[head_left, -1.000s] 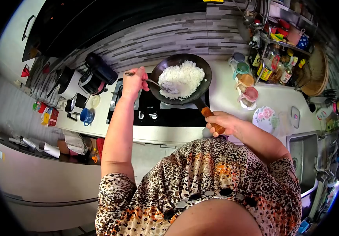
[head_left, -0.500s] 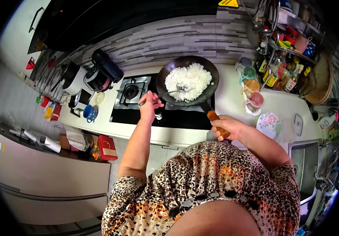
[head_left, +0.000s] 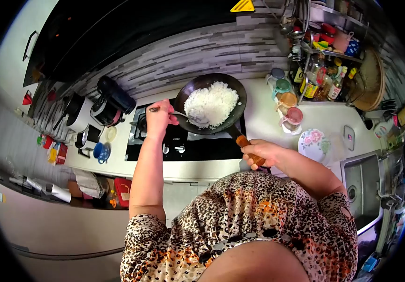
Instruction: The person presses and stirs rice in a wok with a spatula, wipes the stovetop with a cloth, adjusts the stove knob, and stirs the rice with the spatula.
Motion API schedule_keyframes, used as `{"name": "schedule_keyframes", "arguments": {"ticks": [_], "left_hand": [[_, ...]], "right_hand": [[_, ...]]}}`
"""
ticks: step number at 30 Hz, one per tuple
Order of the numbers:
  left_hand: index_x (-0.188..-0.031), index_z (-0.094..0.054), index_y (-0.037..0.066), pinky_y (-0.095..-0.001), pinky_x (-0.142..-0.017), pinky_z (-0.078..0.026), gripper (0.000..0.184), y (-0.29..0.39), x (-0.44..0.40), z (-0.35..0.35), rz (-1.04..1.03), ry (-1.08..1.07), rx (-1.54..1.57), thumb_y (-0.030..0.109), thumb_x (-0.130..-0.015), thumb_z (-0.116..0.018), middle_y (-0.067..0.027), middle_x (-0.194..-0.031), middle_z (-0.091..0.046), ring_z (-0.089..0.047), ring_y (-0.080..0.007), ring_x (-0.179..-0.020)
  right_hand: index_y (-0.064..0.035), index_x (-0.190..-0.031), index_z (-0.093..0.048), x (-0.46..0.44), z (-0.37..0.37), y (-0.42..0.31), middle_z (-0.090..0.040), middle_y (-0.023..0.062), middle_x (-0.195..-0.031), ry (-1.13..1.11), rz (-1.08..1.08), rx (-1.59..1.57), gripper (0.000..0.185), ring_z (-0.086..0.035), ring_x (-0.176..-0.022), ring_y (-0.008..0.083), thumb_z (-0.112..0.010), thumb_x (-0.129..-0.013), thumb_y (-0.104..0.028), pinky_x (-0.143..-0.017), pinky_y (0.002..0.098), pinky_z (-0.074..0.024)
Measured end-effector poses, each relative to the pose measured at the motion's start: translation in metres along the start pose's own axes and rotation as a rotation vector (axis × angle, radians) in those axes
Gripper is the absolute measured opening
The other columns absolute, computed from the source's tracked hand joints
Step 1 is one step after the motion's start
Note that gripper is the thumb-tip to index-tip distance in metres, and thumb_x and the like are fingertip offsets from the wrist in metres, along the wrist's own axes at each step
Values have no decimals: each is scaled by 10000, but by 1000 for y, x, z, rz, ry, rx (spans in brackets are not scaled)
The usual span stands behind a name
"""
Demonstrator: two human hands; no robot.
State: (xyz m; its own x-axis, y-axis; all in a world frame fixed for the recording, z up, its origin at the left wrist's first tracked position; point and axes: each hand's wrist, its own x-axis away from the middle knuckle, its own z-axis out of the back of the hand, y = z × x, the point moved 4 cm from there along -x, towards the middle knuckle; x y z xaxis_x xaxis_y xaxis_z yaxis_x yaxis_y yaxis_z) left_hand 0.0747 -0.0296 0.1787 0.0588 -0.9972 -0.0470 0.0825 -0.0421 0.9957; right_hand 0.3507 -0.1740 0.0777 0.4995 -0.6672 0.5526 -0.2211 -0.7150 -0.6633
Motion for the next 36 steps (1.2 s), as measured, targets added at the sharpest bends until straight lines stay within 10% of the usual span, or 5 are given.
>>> {"name": "schedule_keyframes", "arguments": {"ticks": [10, 22, 36], "left_hand": [[-722, -451, 57, -378, -453, -530, 295, -64, -52, -37, 40, 227, 564, 242, -951, -441, -70, -701, -513, -501, -189, -483], [-658, -498, 32, -328, -416, -518, 338, -42, 44, 5, 35, 37, 268, 235, -927, -519, -62, -686, -535, -441, -123, -430], [-667, -525, -20, -333, -400, -529, 317, -41, -37, -44, -21, 107, 303, 180, -911, -495, -85, -644, -538, -486, -149, -401]], "right_hand": [[-16, -914, -386, -7, 5, 5, -496, 70, -699, -12, -12, -25, 172, -495, -552, 163, -533, -852, -78, -436, 307, -412], [-38, -942, -354, 5, -10, 2, -463, 59, -707, 16, -29, 18, 189, -486, -589, 160, -518, -866, -92, -437, 301, -415], [-47, -914, -369, 7, -12, 3, -466, 54, -700, 28, -47, 72, 158, -486, -580, 156, -508, -876, -112, -439, 294, -418]]}}
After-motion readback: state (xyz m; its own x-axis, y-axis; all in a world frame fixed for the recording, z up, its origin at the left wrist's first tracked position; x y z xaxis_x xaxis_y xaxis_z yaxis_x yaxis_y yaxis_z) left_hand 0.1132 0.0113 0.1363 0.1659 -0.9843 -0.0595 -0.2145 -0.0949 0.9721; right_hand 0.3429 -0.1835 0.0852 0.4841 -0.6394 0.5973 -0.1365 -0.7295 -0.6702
